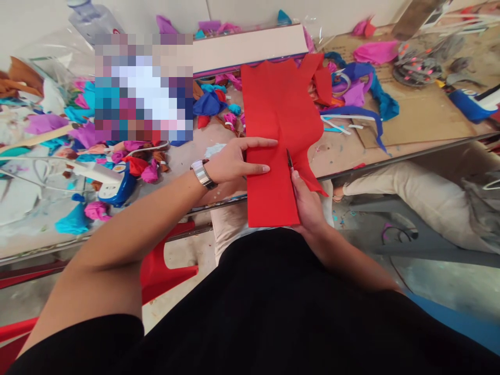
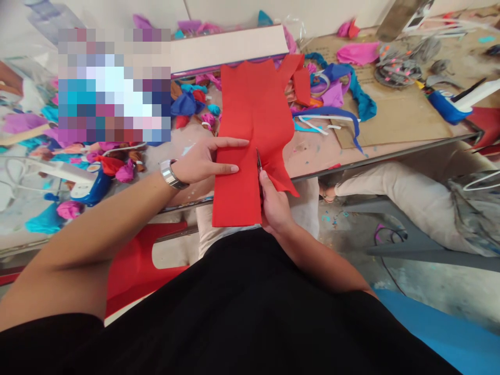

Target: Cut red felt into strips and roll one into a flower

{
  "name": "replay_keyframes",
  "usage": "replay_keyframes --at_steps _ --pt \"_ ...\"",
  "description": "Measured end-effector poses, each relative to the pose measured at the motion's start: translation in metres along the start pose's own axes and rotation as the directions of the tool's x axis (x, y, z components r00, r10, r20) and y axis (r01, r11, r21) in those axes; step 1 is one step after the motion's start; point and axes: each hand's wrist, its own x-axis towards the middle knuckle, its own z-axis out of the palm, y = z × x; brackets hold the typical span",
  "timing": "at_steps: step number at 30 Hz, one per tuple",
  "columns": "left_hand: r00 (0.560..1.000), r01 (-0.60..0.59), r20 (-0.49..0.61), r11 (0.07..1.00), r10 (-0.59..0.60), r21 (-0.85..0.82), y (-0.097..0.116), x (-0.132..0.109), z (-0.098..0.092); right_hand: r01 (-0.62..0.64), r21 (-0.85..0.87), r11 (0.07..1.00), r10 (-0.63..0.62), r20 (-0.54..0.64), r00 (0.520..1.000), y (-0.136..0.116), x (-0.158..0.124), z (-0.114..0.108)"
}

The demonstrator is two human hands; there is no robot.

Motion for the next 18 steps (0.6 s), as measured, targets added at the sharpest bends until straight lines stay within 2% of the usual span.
replay_keyframes --at_steps 11,18 --pt "1.0 0.013 0.0 1.0 -0.013 -0.017 0.0014 0.0001 0.0004 -0.028 0.025 0.999 0.027 0.024 0.999 -0.0023 -0.0008 0.0034" --pt "1.0 0.021 -0.001 0.999 -0.021 -0.029 0.002 0.0012 0.0003 -0.002 0.029 1.0 0.002 -0.007 1.0 -0.0018 0.0003 0.0011"
